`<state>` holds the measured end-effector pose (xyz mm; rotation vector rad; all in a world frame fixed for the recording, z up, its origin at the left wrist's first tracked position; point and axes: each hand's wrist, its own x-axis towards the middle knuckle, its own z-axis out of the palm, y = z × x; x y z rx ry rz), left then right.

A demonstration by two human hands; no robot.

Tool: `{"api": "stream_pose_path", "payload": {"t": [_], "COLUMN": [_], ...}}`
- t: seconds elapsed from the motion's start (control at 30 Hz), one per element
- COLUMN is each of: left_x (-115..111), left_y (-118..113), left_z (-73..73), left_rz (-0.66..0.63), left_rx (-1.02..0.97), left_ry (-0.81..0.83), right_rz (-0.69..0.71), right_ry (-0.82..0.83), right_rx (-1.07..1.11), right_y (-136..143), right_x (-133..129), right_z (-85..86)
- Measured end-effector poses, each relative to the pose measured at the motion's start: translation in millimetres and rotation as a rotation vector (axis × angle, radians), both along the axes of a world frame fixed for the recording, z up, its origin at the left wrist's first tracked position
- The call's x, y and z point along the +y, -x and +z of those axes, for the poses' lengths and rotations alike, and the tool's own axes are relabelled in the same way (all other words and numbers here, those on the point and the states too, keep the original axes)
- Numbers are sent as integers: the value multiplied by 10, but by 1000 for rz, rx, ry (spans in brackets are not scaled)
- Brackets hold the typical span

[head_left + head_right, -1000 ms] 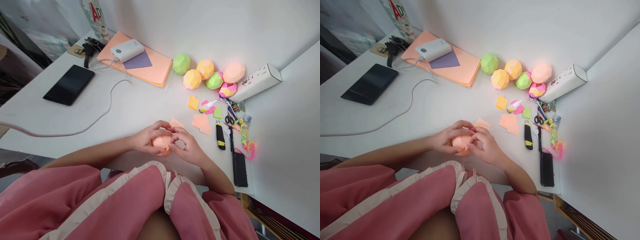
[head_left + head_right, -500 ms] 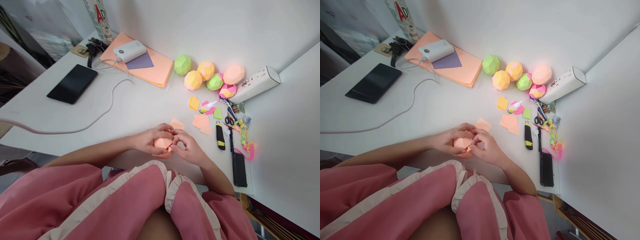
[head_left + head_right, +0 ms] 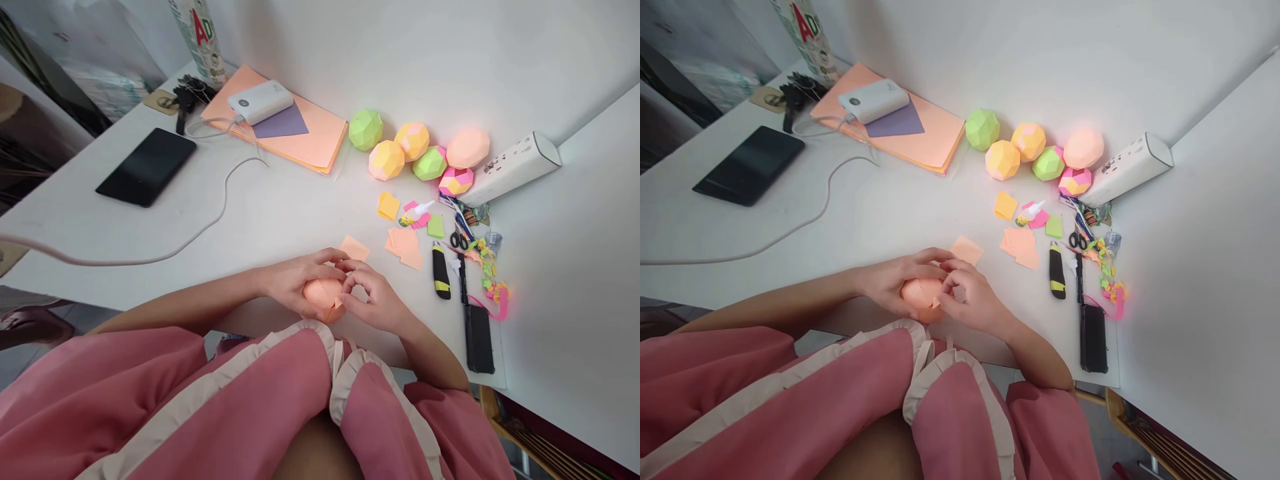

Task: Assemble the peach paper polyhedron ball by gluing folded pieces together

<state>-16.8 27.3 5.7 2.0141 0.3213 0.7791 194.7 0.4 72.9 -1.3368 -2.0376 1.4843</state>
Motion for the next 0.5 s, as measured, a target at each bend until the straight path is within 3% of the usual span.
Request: {"api": "stream_pose_path", "payload": {"t": [0.27, 0.5], "left_x": [-58, -70], "left_y": [33, -1], "left_z": [109, 79], "left_rz": [33, 69], "left_rx": [62, 26], "left_ry": [40, 33], "right_rz": [28, -22], "right_ry": [-1, -4], "right_rx": [6, -46], "right_y": [-21, 24], "right_x": [-8, -27], "right_z": [11, 7]}}
